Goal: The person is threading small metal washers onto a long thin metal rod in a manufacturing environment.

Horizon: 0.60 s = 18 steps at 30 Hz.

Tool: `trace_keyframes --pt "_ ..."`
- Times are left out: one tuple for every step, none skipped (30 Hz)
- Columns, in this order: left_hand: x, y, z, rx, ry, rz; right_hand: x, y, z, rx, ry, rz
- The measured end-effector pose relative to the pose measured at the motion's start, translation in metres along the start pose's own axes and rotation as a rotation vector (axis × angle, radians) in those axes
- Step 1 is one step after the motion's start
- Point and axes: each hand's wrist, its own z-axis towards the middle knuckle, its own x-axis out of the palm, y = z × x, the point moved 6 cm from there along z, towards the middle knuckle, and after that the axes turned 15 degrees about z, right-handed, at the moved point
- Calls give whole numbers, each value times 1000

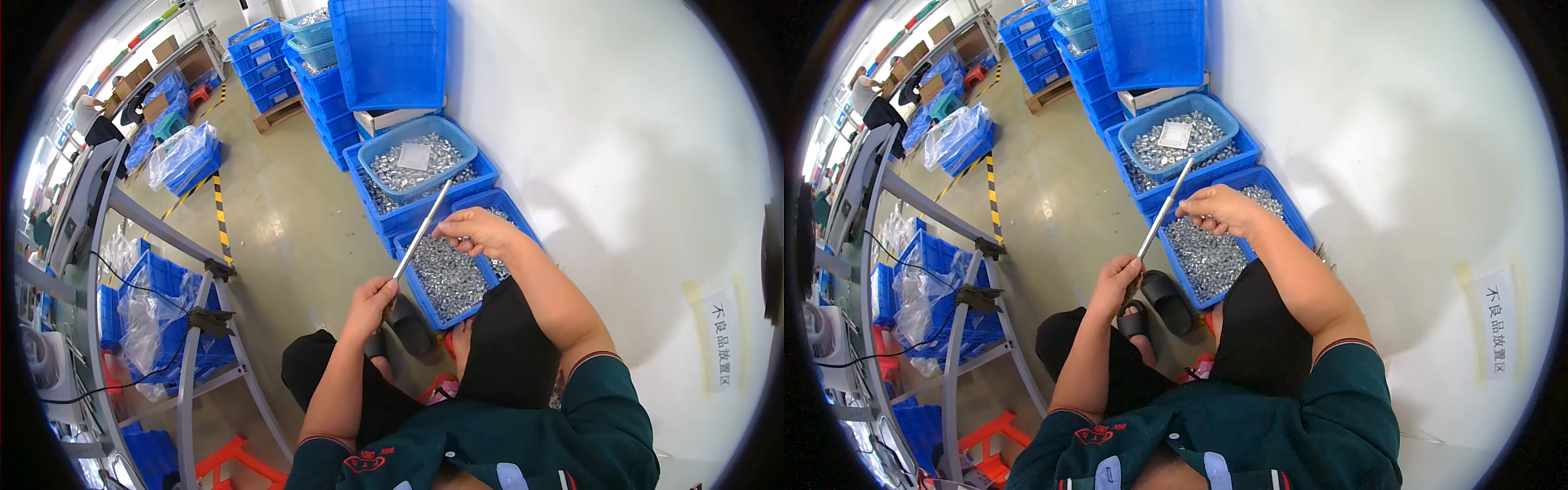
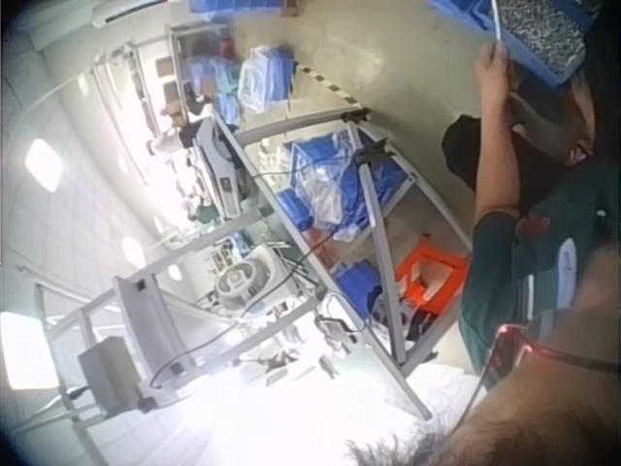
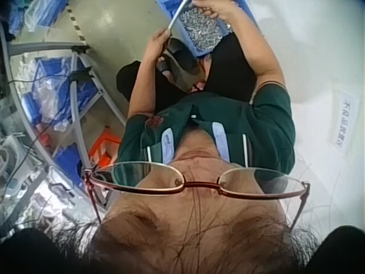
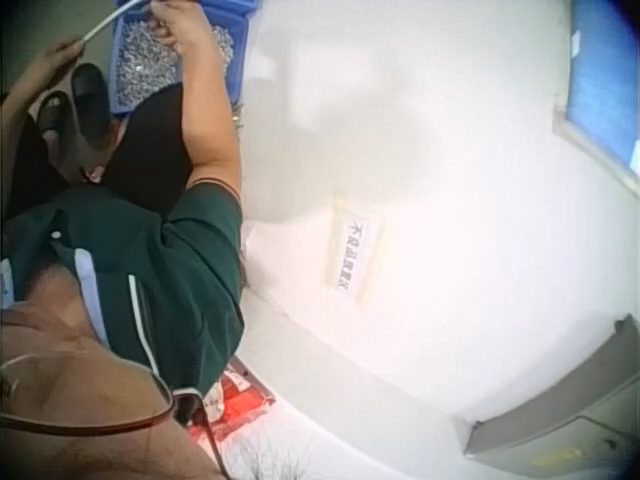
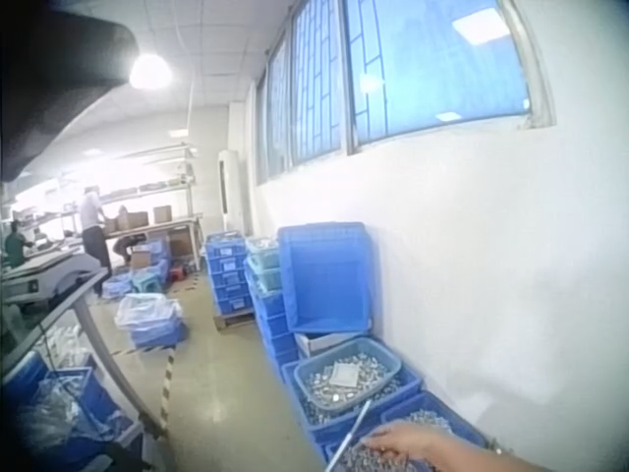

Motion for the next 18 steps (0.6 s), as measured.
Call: trace_keyframes --pt "0 -1 1 16 7 -39 -2 -2 1 36 39 102" --pt "0 0 1 18 6 -39 -14 -2 6 23 -3 225" --pt "1 -3 1 28 11 -22 -22 -2 8 43 -30 340" --pt "2 -5 1 38 15 -5 -30 -2 11 62 -57 455" --pt "3 -5 1 40 17 -7 -35 -3 12 59 -47 521" --pt "1 -5 0 44 11 15 -34 -3 12 60 -47 521" --pt "0 -4 -1 48 6 37 -33 -3 12 65 -46 537" --pt "0 -4 -2 47 5 36 -32 -3 12 70 -46 554" --pt "0 -4 -2 39 7 35 -32 -2 11 69 -47 553" --pt "-1 -4 -3 30 9 33 -32 1 10 26 -21 542" --pt "-1 -3 -3 32 9 33 -31 3 9 -17 5 531" --pt "-2 -1 -3 34 13 46 -32 3 9 -20 6 529" --pt "-3 0 -3 35 18 59 -33 4 10 -43 21 569" --pt "-3 0 -4 38 17 59 -34 4 11 -66 36 609" --pt "-3 0 -6 29 21 64 -36 5 11 -68 37 607" --pt "-2 0 -6 20 24 68 -39 5 10 -82 38 611" --pt "-2 -1 -6 22 24 67 -41 7 11 -96 39 615" --pt "-2 0 -8 9 30 63 -39 7 10 -95 40 614"
